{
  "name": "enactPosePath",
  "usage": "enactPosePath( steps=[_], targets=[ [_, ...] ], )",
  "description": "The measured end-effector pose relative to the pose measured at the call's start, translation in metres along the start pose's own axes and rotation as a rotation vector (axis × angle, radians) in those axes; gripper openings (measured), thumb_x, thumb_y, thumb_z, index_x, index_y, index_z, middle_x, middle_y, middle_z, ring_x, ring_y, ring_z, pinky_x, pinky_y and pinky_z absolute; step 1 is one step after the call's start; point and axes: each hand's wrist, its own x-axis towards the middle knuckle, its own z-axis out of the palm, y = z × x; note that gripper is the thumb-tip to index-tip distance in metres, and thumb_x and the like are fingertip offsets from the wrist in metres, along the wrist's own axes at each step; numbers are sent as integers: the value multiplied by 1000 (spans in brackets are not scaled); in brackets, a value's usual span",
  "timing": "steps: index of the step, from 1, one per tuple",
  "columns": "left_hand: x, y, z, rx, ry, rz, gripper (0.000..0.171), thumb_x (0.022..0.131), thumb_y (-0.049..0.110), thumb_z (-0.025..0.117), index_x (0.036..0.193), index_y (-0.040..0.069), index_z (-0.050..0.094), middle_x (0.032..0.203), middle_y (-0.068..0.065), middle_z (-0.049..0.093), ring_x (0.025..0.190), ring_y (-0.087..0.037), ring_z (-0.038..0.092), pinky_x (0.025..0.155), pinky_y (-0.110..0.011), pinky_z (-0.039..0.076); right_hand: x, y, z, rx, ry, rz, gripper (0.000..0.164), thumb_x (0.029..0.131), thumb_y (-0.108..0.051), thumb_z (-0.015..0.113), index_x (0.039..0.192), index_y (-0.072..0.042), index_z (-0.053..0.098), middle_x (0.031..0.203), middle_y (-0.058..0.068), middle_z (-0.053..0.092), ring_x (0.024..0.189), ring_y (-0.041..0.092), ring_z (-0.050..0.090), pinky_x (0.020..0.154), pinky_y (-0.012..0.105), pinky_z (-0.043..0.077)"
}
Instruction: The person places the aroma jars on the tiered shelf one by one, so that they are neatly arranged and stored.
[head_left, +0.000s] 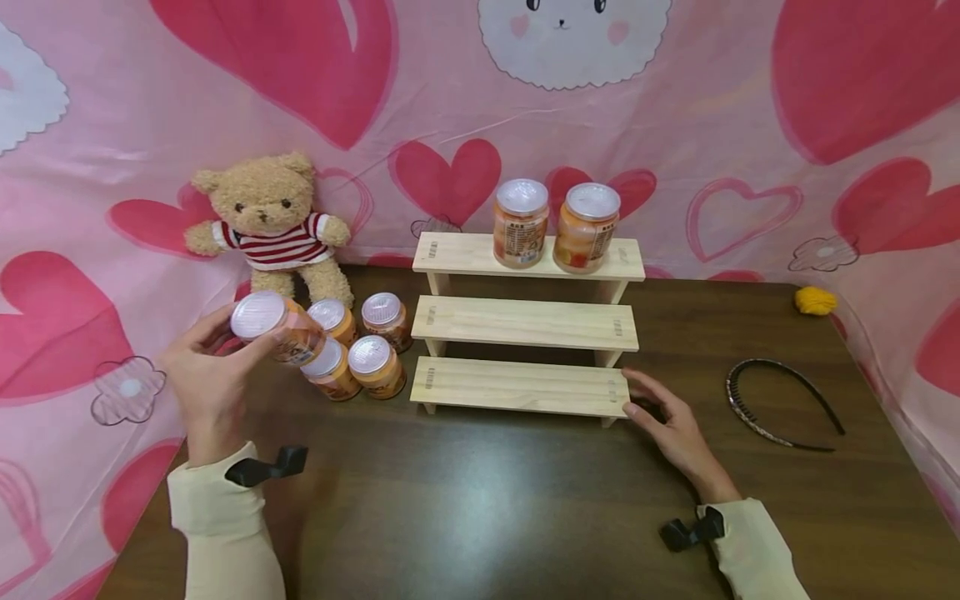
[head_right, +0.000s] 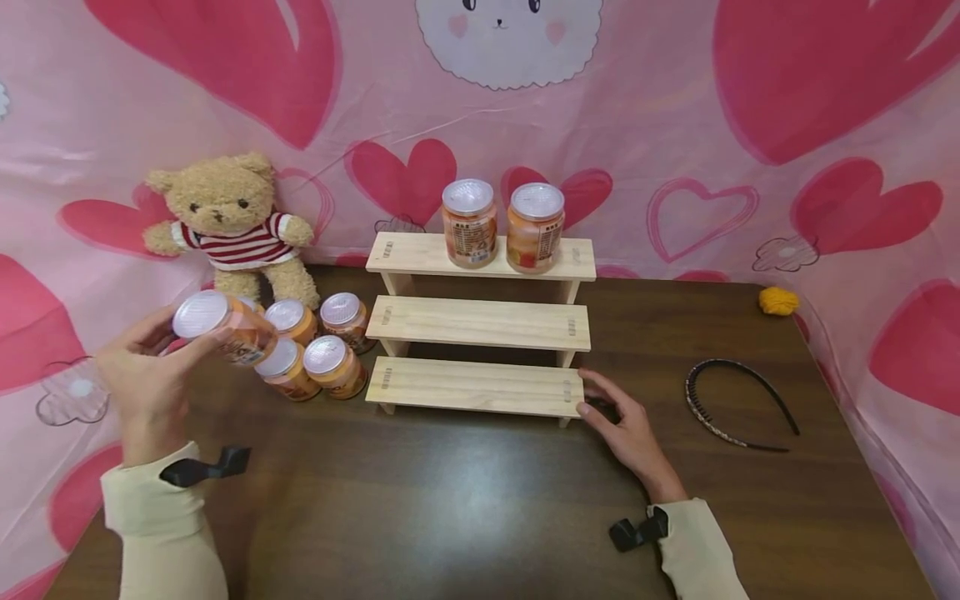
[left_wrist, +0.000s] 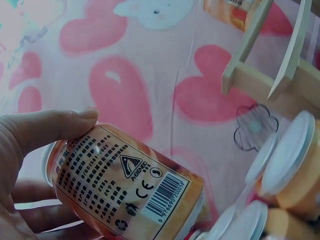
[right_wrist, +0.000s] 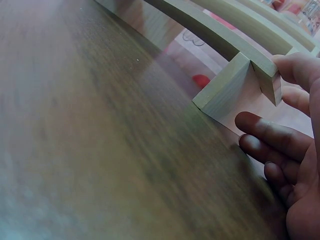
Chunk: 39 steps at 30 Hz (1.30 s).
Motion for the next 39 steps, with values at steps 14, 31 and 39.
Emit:
enactPosePath(
  steps=[14, 31, 39],
  targets=[
    [-12, 8, 37, 67, -127, 53, 52, 59, -18, 86, 109, -8, 74, 89, 1, 78, 71, -8, 71, 68, -16, 58, -1, -2, 0, -2, 10, -11, 48, 94, 3, 62, 141, -3, 54, 117, -29, 63, 108, -13, 59, 90, 8, 39],
    [-15, 8, 81, 174, -254, 64, 52, 63, -6, 90, 112, 0, 75, 92, 9, 76, 78, -7, 69, 69, -16, 59, 0, 0, 1, 1, 6, 2, 48, 95, 2, 61, 142, -4, 54, 116, -32, 62, 108, -12, 58, 90, 9, 39],
    [-13, 9, 106, 219, -285, 62, 50, 61, 4, 94, 108, 4, 77, 91, 9, 75, 83, -8, 68, 69, -16, 57, 1, -1, 0, 2, 3, 1, 48, 94, 2, 62, 141, -4, 54, 116, -32, 63, 108, -13, 59, 90, 9, 39]
  ],
)
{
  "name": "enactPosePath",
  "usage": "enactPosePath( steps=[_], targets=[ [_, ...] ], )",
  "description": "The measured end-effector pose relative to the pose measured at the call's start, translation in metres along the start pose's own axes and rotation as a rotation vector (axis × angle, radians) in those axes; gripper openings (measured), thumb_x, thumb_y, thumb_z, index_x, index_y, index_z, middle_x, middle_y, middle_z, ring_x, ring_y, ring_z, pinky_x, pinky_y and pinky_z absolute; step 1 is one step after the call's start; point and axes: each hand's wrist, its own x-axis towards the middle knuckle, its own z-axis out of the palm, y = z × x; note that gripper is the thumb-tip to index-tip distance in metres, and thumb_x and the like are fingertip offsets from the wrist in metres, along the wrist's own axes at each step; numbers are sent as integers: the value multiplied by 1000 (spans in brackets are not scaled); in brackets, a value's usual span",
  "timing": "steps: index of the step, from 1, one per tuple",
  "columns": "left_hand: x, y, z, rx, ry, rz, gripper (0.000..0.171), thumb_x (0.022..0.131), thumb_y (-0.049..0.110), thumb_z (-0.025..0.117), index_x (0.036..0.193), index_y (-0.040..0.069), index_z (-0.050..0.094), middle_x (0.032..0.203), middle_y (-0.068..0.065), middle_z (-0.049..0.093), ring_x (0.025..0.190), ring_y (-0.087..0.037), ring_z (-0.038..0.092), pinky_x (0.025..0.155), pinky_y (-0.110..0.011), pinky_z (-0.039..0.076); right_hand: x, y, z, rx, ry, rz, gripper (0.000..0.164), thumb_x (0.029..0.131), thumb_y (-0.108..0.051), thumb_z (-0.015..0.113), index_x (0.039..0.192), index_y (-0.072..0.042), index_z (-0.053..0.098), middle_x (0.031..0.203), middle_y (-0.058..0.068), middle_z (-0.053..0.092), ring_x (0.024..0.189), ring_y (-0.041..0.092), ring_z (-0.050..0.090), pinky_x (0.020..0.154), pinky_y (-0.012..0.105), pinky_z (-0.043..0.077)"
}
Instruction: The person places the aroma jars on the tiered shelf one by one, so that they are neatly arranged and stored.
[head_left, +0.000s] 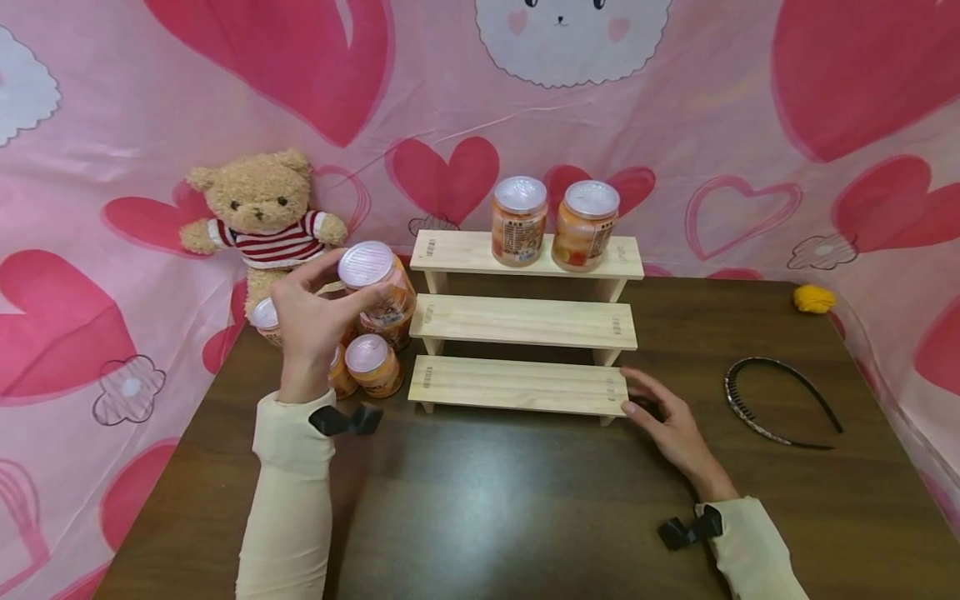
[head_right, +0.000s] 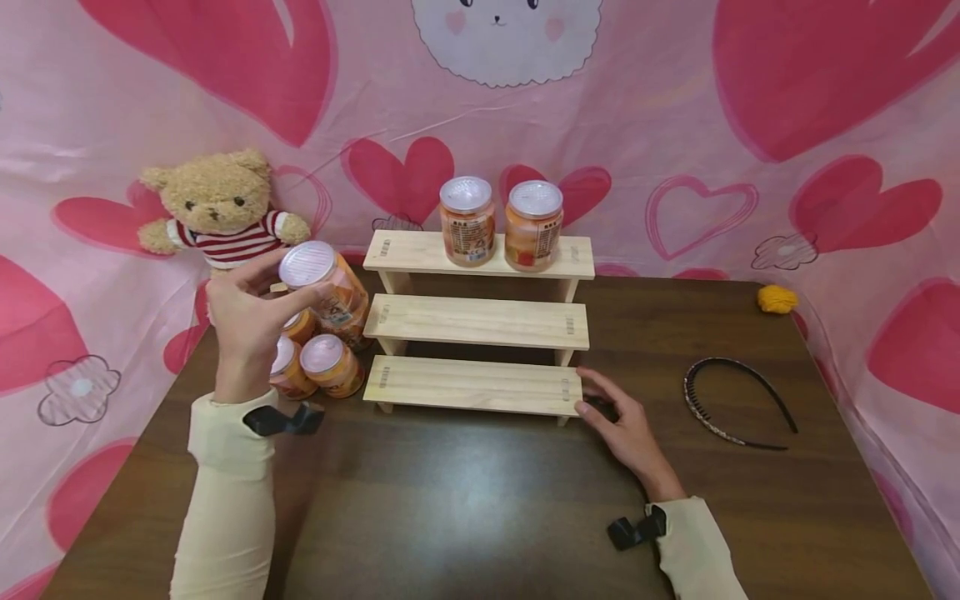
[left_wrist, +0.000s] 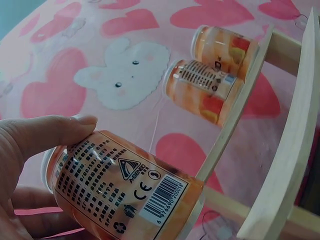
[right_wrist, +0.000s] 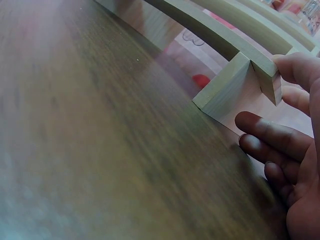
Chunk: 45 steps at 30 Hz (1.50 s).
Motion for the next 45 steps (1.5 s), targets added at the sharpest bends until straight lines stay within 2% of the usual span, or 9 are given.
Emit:
enactPosePath(
  steps=[5, 8, 12, 14, 18, 25, 35, 40, 45],
  targets=[
    [6, 3, 15, 2, -20, 18, 47, 61, 7, 94, 105, 7, 79, 87, 9, 75, 77, -6, 66, 65, -17, 54, 1, 0, 0, 4, 5, -5, 48, 94, 3, 62, 141, -3, 55, 116, -33, 63, 108, -13, 59, 90, 8, 40],
    [10, 5, 22, 6, -39, 34, 46, 61, 6, 94, 105, 5, 78, 85, 11, 74, 74, -4, 66, 66, -17, 54, 1, 1, 0, 6, 4, -9, 48, 94, 4, 62, 140, -3, 55, 116, -33, 62, 108, -13, 59, 90, 8, 40],
    [15, 8, 30, 63, -57, 69, 46, 63, 11, 94, 105, 4, 78, 83, 15, 71, 71, -4, 67, 66, -17, 54, 0, 2, 0, 3, 3, -9, 48, 94, 4, 62, 141, -3, 54, 116, -33, 63, 108, -13, 59, 90, 8, 40],
    [16, 10, 33, 87, -59, 73, 46, 63, 13, 95, 105, 5, 78, 84, 12, 71, 70, -4, 67, 67, -17, 55, 0, 2, -1, 3, 4, -6, 48, 94, 4, 62, 141, -3, 54, 116, -33, 62, 108, -13, 59, 90, 8, 40],
    [20, 13, 38, 105, -62, 61, 48, 62, 14, 95, 106, 5, 78, 88, 6, 72, 73, -2, 69, 70, -16, 57, 0, 1, -1, 5, 0, -6, 48, 94, 4, 62, 141, -3, 54, 117, -33, 62, 108, -13, 59, 90, 8, 40],
    [28, 15, 51, 34, -86, 69, 48, 63, 8, 93, 107, -1, 76, 88, 5, 72, 75, -2, 69, 72, -18, 58, 0, 0, -3, -2, 0, -3, 48, 94, 3, 62, 141, -3, 54, 117, -32, 62, 107, -13, 59, 90, 8, 40],
    [37, 17, 70, 78, -106, 35, 48, 66, 13, 91, 110, 2, 76, 101, -16, 75, 80, -4, 66, 75, -18, 54, -1, 1, -2, 9, 3, -3, 48, 94, 3, 62, 141, -2, 54, 119, -33, 61, 108, -14, 59, 91, 7, 40],
    [41, 18, 79, 101, -113, 31, 49, 64, 20, 93, 108, 5, 77, 99, -14, 76, 80, -5, 67, 74, -18, 54, -1, 1, -1, 8, 3, -6, 48, 94, 3, 62, 141, -3, 54, 119, -32, 62, 108, -13, 59, 91, 7, 39],
    [44, 17, 87, 85, -122, 8, 49, 63, 25, 94, 106, 7, 78, 96, -10, 76, 82, -8, 66, 74, -21, 53, 0, 1, -1, 14, -1, 1, 48, 94, 2, 62, 141, -4, 54, 122, -31, 61, 109, -13, 59, 91, 7, 40]
  ],
)
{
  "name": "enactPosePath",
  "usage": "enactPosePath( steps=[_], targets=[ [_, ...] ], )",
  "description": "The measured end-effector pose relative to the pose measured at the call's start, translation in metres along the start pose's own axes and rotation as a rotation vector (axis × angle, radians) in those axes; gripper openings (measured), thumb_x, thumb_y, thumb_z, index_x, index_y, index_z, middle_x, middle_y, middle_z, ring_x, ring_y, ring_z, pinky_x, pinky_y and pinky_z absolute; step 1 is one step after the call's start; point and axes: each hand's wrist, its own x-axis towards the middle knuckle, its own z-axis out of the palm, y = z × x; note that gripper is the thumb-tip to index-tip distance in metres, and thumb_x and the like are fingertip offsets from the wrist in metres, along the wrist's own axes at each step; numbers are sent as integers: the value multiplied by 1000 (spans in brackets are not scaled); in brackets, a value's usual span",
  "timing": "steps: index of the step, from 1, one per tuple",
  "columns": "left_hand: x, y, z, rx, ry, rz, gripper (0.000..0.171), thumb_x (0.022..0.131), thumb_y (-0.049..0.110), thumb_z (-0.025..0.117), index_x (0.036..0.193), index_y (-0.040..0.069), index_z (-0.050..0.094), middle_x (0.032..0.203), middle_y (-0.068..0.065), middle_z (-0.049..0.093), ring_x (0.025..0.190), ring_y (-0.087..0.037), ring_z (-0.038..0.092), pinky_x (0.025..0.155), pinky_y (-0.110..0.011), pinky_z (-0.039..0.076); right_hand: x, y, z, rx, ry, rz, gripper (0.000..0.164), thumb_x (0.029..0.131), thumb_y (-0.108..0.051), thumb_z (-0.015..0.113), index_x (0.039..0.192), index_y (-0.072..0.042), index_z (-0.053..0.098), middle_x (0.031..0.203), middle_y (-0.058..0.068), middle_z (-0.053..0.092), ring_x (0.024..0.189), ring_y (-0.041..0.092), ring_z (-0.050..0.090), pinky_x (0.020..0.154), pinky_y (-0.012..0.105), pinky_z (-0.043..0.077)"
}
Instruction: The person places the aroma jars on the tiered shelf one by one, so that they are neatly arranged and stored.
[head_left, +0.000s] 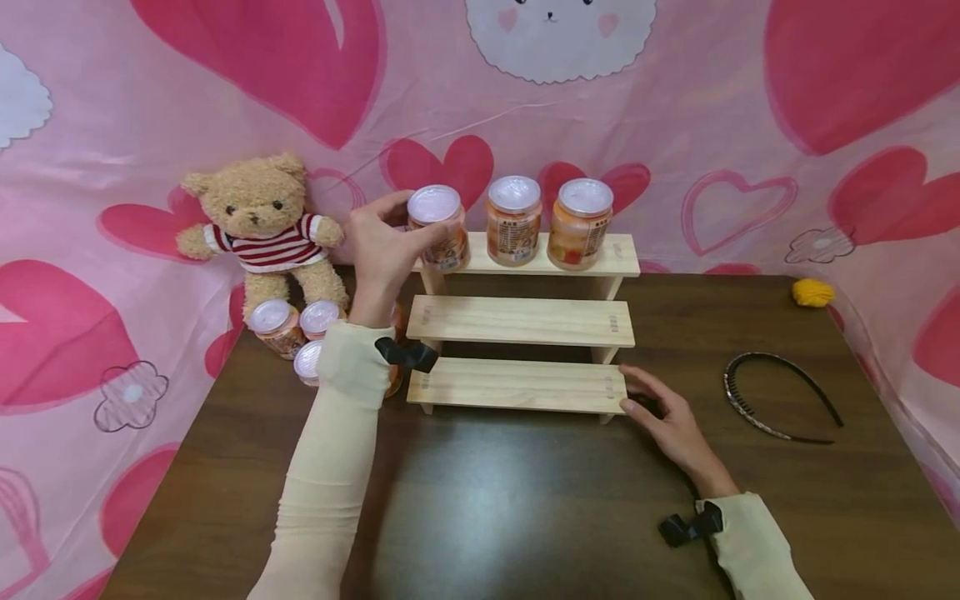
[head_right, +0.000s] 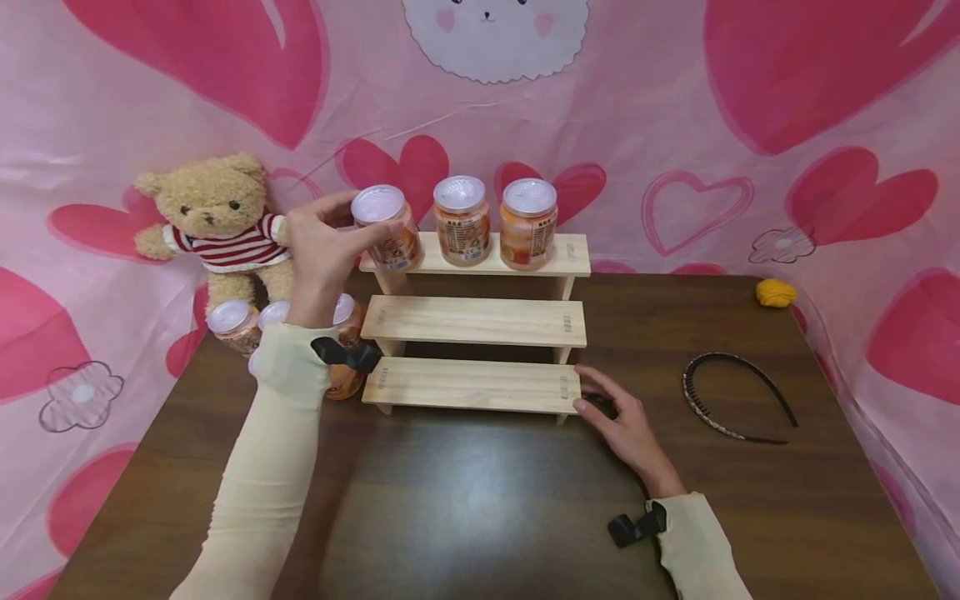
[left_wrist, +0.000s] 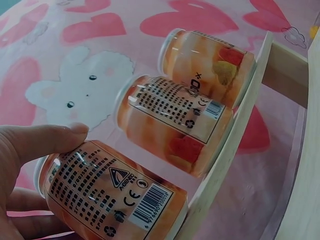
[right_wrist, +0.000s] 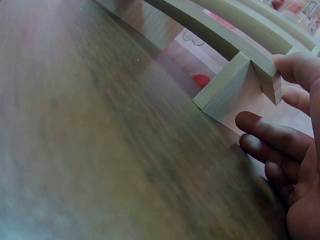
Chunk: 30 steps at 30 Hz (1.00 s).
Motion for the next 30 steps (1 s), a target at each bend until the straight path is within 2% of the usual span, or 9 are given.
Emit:
enactPosePath(
  steps=[4, 10, 15, 22, 26, 30],
  targets=[
    [5, 0, 6, 2, -11, -22, 49, 64, 24, 94, 107, 6, 77, 96, -9, 76, 82, -7, 64, 74, -20, 52, 1, -1, 0, -3, -5, 1, 47, 95, 2, 62, 141, -4, 54, 121, -32, 61, 109, -13, 58, 91, 8, 41],
    [14, 1, 13, 37, -23, -8, 47, 65, 20, 93, 105, 3, 77, 97, -13, 76, 79, -6, 63, 73, -19, 51, 0, 0, 0, 6, -4, 3, 48, 94, 2, 62, 141, -4, 54, 122, -33, 60, 110, -13, 58, 91, 8, 42],
    [19, 0, 17, 54, -33, 19, 45, 66, 19, 91, 105, 1, 77, 98, -16, 76, 76, -5, 62, 72, -18, 51, 0, -1, 0, 6, -3, 3, 48, 94, 2, 62, 141, -4, 54, 122, -33, 60, 110, -14, 59, 91, 8, 41],
    [17, -2, 18, 52, -44, 74, 46, 69, 17, 90, 109, -2, 74, 100, -21, 74, 75, -3, 58, 69, -15, 47, 1, -1, -1, -5, -7, 12, 48, 95, 1, 62, 142, -4, 53, 123, -34, 59, 110, -14, 58, 91, 8, 41],
    [14, -5, 18, 63, -74, 76, 53, 72, 16, 88, 118, -3, 69, 109, -22, 73, 83, -7, 60, 73, -16, 48, 0, -1, -1, -5, -5, 15, 48, 95, 1, 62, 142, -4, 54, 123, -33, 59, 110, -15, 58, 91, 8, 40],
    [8, -8, 15, 85, -112, 56, 65, 74, 19, 88, 131, 3, 60, 121, -19, 70, 95, -18, 63, 85, -28, 52, 0, -1, 0, 1, -2, 3, 48, 95, 1, 62, 141, -3, 54, 125, -31, 60, 110, -14, 58, 90, 8, 41]
  ],
)
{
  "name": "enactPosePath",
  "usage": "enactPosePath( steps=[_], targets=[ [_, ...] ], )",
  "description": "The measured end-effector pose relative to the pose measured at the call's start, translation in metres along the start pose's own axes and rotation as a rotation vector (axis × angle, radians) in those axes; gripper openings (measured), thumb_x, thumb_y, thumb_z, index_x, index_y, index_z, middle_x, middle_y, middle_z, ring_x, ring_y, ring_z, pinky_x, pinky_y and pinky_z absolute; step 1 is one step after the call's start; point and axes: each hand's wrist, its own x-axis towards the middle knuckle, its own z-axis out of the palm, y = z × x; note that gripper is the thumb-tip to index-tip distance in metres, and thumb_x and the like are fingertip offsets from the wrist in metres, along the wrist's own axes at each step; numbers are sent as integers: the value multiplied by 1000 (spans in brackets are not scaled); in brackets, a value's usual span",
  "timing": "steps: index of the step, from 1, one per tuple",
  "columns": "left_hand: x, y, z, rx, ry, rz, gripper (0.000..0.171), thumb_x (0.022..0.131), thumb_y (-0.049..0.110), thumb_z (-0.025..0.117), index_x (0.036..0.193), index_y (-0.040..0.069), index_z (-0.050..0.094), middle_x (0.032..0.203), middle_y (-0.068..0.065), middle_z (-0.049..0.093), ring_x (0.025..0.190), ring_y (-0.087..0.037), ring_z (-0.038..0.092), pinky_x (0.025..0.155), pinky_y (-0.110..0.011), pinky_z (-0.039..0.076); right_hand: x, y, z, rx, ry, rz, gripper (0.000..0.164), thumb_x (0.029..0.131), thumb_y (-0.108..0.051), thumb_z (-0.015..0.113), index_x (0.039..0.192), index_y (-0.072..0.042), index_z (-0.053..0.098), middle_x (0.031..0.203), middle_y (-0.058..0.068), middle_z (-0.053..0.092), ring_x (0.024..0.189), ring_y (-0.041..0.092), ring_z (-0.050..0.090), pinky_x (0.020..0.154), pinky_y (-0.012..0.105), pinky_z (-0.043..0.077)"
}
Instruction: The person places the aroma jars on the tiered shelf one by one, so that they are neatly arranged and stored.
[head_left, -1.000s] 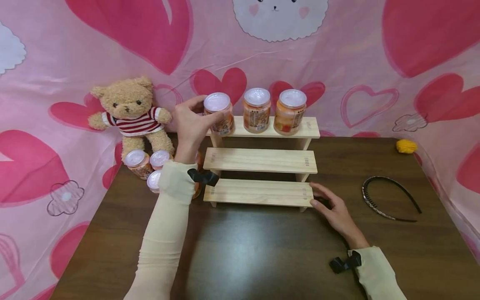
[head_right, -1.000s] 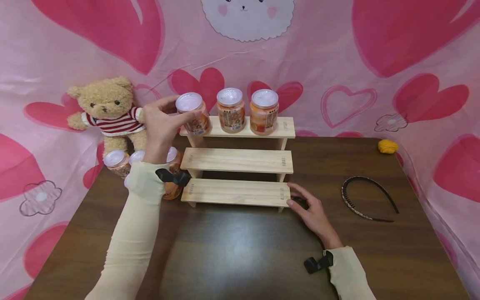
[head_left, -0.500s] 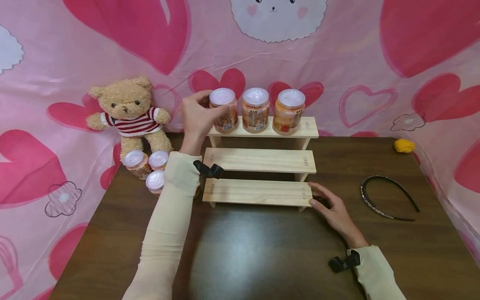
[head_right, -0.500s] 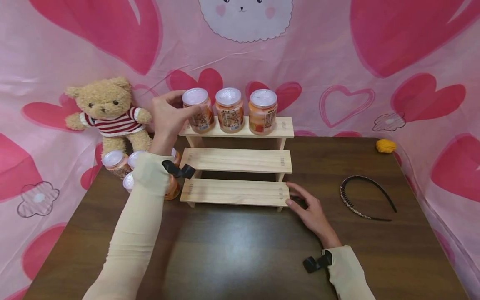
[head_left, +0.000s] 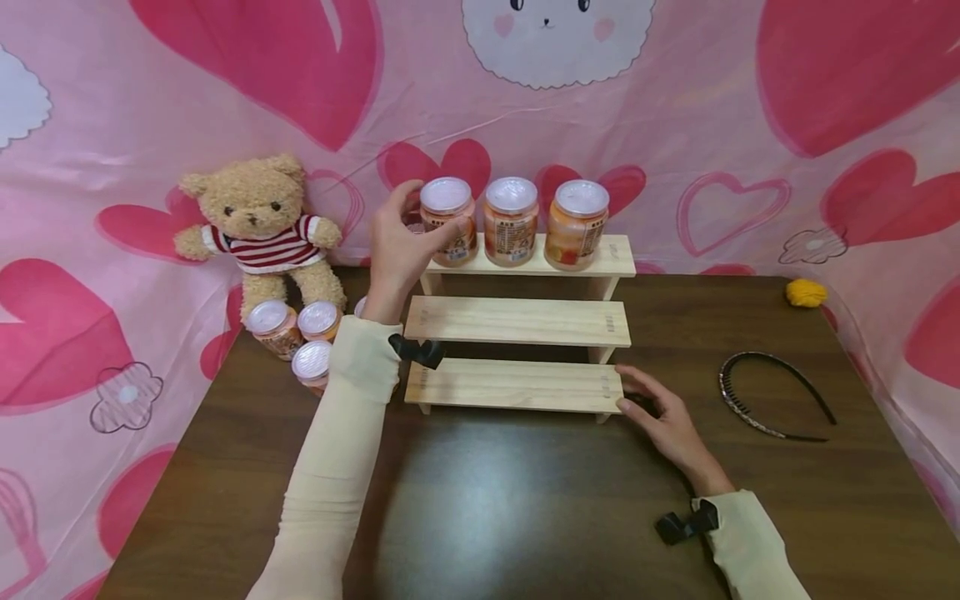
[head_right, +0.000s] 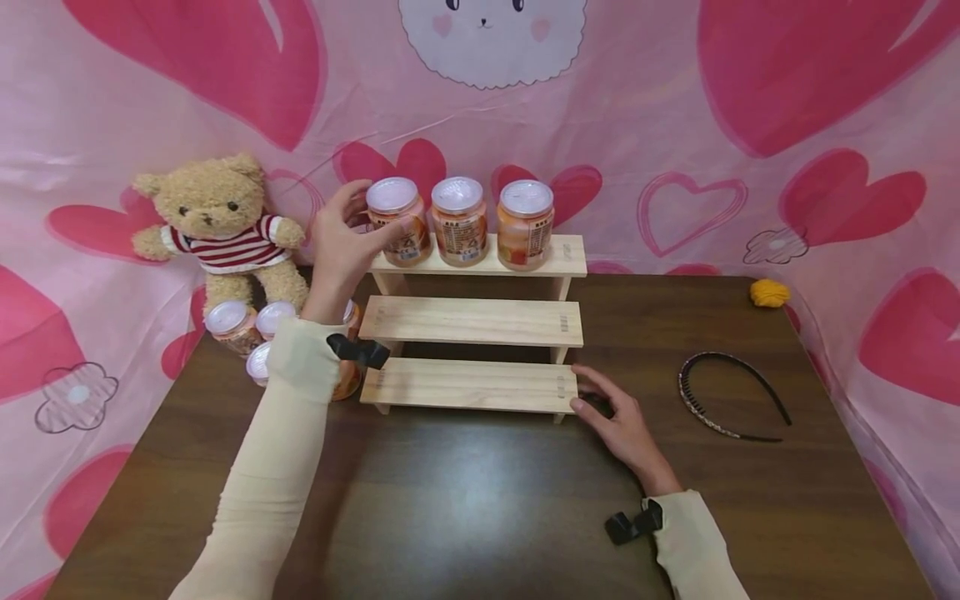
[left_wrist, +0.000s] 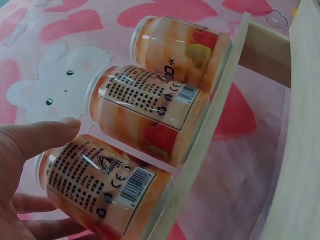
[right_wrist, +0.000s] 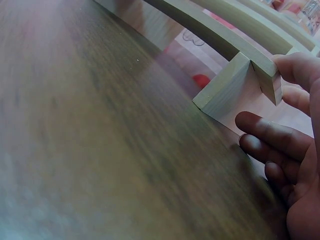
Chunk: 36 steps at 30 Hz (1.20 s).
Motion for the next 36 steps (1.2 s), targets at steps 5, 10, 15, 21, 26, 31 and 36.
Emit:
enactPosePath(
  steps=[5, 10, 15, 21, 26, 31, 36],
  targets=[
    [-11, -3, -6, 13, -5, 20, 74, 73, 19, 89, 137, 4, 55, 130, -18, 67, 109, -27, 65, 97, -45, 53, 0, 1, 0, 4, 5, -6, 48, 94, 2, 62, 141, -3, 54, 122, -32, 61, 109, -14, 59, 90, 8, 41],
    [-22, -3, -13, 48, 16, 30, 75, 74, 20, 89, 138, 3, 54, 131, -19, 66, 119, -29, 63, 101, -45, 52, 0, 1, -1, -4, 2, 11, 48, 95, 0, 63, 141, -5, 55, 122, -34, 59, 109, -14, 58, 91, 8, 41],
    [-35, -7, -20, 56, 44, 41, 75, 74, 19, 89, 139, 4, 55, 131, -21, 65, 121, -31, 62, 102, -45, 52, -1, 1, -1, -13, -4, 20, 48, 95, -1, 63, 142, -6, 54, 123, -34, 59, 109, -14, 58, 90, 8, 41],
    [-53, -15, -31, 68, 69, 36, 74, 75, 18, 89, 140, 6, 56, 134, -19, 64, 120, -30, 62, 101, -45, 53, 0, 1, -1, -19, -3, 21, 48, 95, -1, 63, 142, -6, 54, 122, -34, 59, 108, -14, 58, 90, 8, 40],
    [-64, -23, -42, 53, 92, 16, 73, 75, 16, 88, 139, 8, 57, 132, -17, 65, 121, -29, 62, 100, -46, 52, 0, 0, 0, -22, -1, 18, 48, 95, -1, 63, 141, -6, 55, 121, -34, 60, 108, -14, 58, 89, 8, 41],
    [-72, -32, -53, 33, 116, 7, 70, 75, 13, 88, 138, 6, 58, 130, -17, 66, 120, -27, 62, 102, -46, 51, -1, 0, 0, -19, 4, 7, 48, 94, 0, 63, 141, -5, 55, 121, -35, 59, 108, -14, 58, 90, 8, 40],
    [-80, -41, -63, 90, 130, -14, 66, 76, 13, 87, 135, 4, 59, 130, -19, 66, 120, -29, 62, 103, -50, 50, -1, 1, 0, -22, 6, 3, 48, 94, 1, 63, 141, -5, 55, 120, -35, 60, 108, -15, 58, 90, 8, 39]
  ],
)
